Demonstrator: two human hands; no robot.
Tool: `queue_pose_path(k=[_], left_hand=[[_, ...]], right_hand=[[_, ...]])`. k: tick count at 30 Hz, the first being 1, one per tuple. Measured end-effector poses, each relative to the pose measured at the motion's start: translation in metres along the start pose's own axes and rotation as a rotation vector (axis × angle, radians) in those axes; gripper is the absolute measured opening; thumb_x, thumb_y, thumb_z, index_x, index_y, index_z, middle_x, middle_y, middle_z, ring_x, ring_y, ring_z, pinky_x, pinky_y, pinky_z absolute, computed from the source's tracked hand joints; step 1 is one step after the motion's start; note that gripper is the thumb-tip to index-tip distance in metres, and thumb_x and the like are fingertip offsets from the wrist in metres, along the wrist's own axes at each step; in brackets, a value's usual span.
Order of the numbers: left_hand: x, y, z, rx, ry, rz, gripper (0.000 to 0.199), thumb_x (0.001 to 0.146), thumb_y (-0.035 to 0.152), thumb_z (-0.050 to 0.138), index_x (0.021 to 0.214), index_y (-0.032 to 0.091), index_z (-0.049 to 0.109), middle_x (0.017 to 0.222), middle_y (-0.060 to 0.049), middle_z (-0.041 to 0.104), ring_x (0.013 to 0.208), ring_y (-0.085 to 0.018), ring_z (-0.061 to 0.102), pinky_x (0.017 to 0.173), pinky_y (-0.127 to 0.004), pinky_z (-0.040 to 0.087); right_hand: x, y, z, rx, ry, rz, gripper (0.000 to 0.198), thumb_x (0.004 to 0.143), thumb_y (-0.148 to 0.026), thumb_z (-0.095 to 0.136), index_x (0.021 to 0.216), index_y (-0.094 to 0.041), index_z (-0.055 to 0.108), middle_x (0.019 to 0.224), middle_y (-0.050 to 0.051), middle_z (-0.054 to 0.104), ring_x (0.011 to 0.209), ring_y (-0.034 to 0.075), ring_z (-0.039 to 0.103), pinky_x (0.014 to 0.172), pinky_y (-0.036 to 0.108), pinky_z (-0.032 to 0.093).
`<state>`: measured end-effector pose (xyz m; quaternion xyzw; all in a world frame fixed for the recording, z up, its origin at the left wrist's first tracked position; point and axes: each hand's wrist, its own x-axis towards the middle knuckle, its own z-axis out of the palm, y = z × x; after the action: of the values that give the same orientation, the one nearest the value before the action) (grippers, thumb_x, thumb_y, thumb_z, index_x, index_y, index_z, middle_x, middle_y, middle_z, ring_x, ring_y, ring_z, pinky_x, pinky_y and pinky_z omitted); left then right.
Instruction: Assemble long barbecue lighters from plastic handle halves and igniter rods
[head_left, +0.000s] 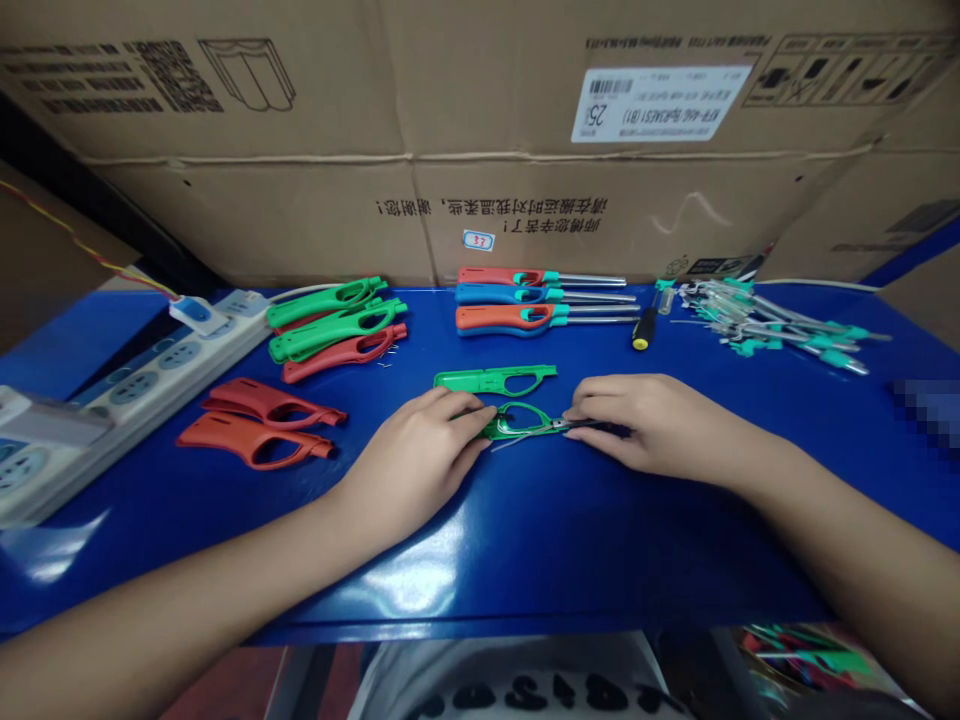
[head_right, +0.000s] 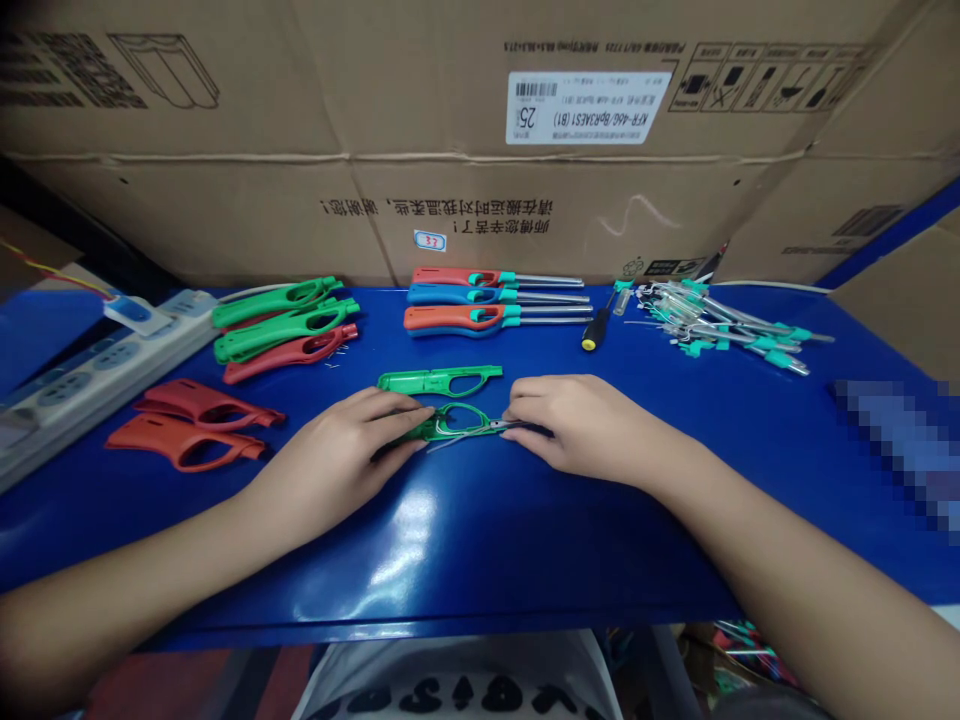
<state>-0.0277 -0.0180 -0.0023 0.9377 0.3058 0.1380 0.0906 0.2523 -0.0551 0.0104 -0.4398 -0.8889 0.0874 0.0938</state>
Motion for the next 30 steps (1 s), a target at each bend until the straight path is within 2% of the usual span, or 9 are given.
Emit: queue_pose_path(k=[3, 6, 11, 16, 21, 30], left_hand=[[0.0, 0.002, 0.004, -0.107, 0.021, 0.024, 0.027, 0.095, 0.022, 0.064, 0.121, 0.016, 0.069, 0.111, -0.01, 0.07, 0.103, -0.025, 0.064, 0.093, -0.046, 0.056], [-0.001, 0.007, 0.01, -0.201, 0.046, 0.063, 0.027, 0.097, 0.024, 0.063, 0.121, 0.017, 0.069, 0.11, -0.009, 0.069, 0.101, -0.023, 0.063, 0.091, -0.042, 0.056], [-0.002, 0.013, 0.016, -0.257, 0.055, 0.103, 0.029, 0.099, 0.025, 0.06, 0.124, 0.015, 0.067, 0.109, -0.009, 0.069, 0.101, -0.022, 0.062, 0.091, -0.04, 0.055], [-0.004, 0.01, 0.02, -0.264, 0.085, 0.089, 0.04, 0.097, 0.026, 0.063, 0.133, 0.01, 0.06, 0.113, -0.011, 0.07, 0.103, -0.023, 0.063, 0.094, -0.041, 0.056], [-0.004, 0.01, 0.02, -0.242, 0.089, 0.115, 0.033, 0.099, 0.028, 0.06, 0.127, 0.013, 0.064, 0.112, -0.01, 0.069, 0.103, -0.023, 0.062, 0.094, -0.04, 0.056], [-0.003, 0.013, 0.018, -0.165, 0.066, 0.155, 0.031, 0.101, 0.029, 0.056, 0.126, 0.014, 0.066, 0.109, -0.011, 0.068, 0.101, -0.022, 0.062, 0.09, -0.039, 0.058]], right_hand=[[-0.001, -0.006, -0.001, 0.04, 0.062, 0.03, 0.024, 0.098, -0.033, 0.057, 0.111, -0.019, 0.072, 0.106, 0.007, 0.07, 0.085, 0.017, 0.069, 0.074, 0.029, 0.051], [0.001, -0.014, 0.005, 0.046, 0.132, 0.033, 0.022, 0.098, -0.032, 0.058, 0.111, -0.021, 0.071, 0.107, 0.006, 0.07, 0.087, 0.016, 0.068, 0.072, 0.027, 0.05], [0.009, -0.022, 0.019, 0.022, 0.106, 0.008, 0.018, 0.099, -0.03, 0.056, 0.104, -0.021, 0.071, 0.1, 0.003, 0.069, 0.087, 0.016, 0.067, 0.069, 0.026, 0.046], [0.011, -0.02, 0.022, -0.024, 0.09, -0.07, 0.023, 0.102, -0.024, 0.048, 0.1, -0.018, 0.069, 0.097, 0.005, 0.07, 0.09, 0.017, 0.065, 0.073, 0.027, 0.045], [0.009, -0.02, 0.019, -0.137, 0.069, -0.125, 0.025, 0.1, -0.017, 0.044, 0.1, -0.017, 0.069, 0.098, 0.007, 0.071, 0.086, 0.018, 0.062, 0.071, 0.029, 0.041], [0.007, -0.024, 0.02, -0.253, 0.084, -0.095, 0.023, 0.1, -0.019, 0.047, 0.097, -0.018, 0.07, 0.095, 0.005, 0.071, 0.08, 0.017, 0.062, 0.067, 0.031, 0.037]])
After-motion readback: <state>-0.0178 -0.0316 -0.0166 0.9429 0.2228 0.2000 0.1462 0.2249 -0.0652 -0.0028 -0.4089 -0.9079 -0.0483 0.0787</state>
